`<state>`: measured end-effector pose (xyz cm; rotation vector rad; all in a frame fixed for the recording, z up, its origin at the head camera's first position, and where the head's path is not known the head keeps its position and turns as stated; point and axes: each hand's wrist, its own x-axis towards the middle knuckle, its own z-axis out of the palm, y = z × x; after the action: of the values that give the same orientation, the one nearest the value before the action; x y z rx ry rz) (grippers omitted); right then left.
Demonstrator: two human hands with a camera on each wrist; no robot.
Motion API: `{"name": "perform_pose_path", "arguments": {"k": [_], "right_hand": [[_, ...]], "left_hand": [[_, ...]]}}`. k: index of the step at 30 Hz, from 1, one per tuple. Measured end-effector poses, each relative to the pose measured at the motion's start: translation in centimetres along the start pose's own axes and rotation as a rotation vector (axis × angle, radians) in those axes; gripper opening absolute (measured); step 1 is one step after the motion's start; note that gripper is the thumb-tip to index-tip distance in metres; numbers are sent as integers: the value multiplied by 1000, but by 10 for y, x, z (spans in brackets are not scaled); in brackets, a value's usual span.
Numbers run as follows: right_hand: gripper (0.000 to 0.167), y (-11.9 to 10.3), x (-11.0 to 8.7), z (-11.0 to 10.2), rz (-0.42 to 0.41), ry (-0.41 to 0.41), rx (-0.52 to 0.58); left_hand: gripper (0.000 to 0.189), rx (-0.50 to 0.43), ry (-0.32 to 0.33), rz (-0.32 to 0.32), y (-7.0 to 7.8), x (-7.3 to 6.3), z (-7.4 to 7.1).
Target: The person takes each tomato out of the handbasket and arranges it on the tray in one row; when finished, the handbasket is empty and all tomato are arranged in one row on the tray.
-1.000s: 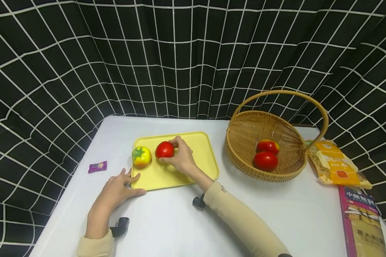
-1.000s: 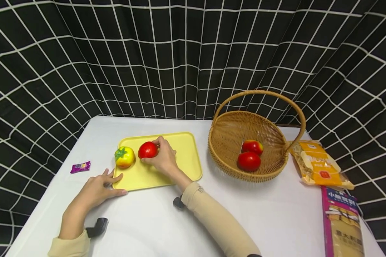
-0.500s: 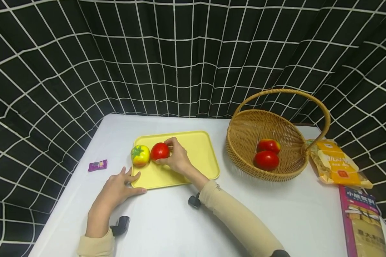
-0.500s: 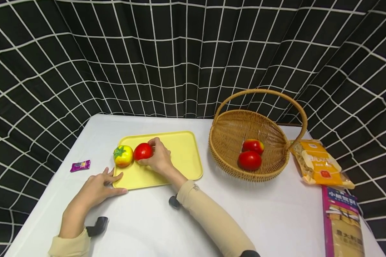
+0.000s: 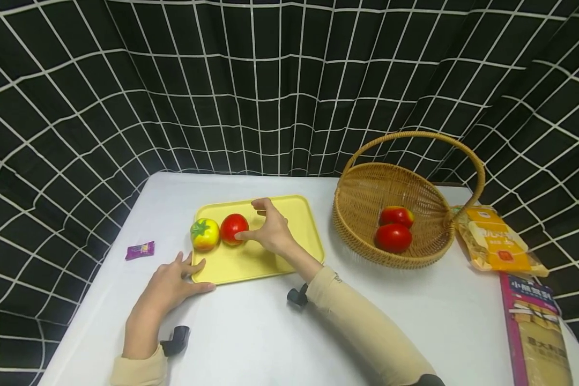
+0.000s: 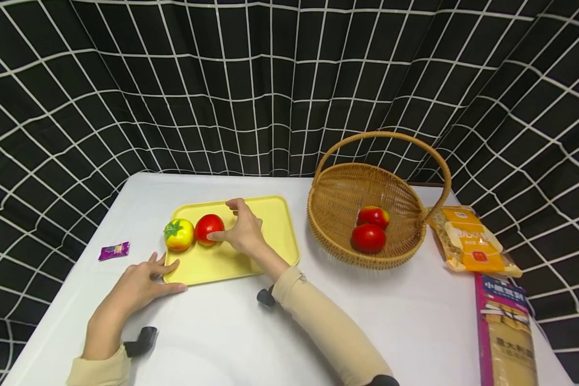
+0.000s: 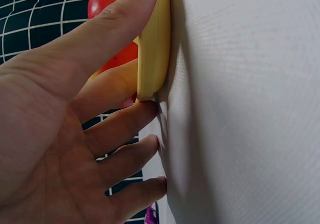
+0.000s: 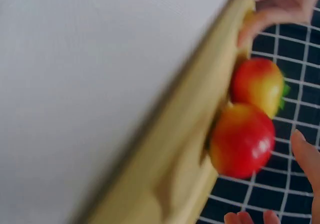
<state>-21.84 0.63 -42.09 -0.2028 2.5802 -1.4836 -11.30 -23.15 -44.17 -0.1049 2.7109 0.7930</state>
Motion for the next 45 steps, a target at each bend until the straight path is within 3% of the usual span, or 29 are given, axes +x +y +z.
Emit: {"name": "perform_pose_path", "arguments": {"k": [12,20,27,34,45], "right_hand": [[77,-20,-13,-73,-73,88,75],[60,-26,-35,-128,-63,160,75],[59,-18,-55,-171,-58,226,38],[61,-6,-63,-199,-90,264,43],[73,21,-70,-241,-10,297,-2]], "left_hand": [[86,-15,-8,-22,3,-1,-1],[87,-6,-3,-9,3,-1,1],[86,1,-5,-14,3,0,1],[86,10,2,-1,0,0,2],[86,0,8,9,2,-1,2]]}}
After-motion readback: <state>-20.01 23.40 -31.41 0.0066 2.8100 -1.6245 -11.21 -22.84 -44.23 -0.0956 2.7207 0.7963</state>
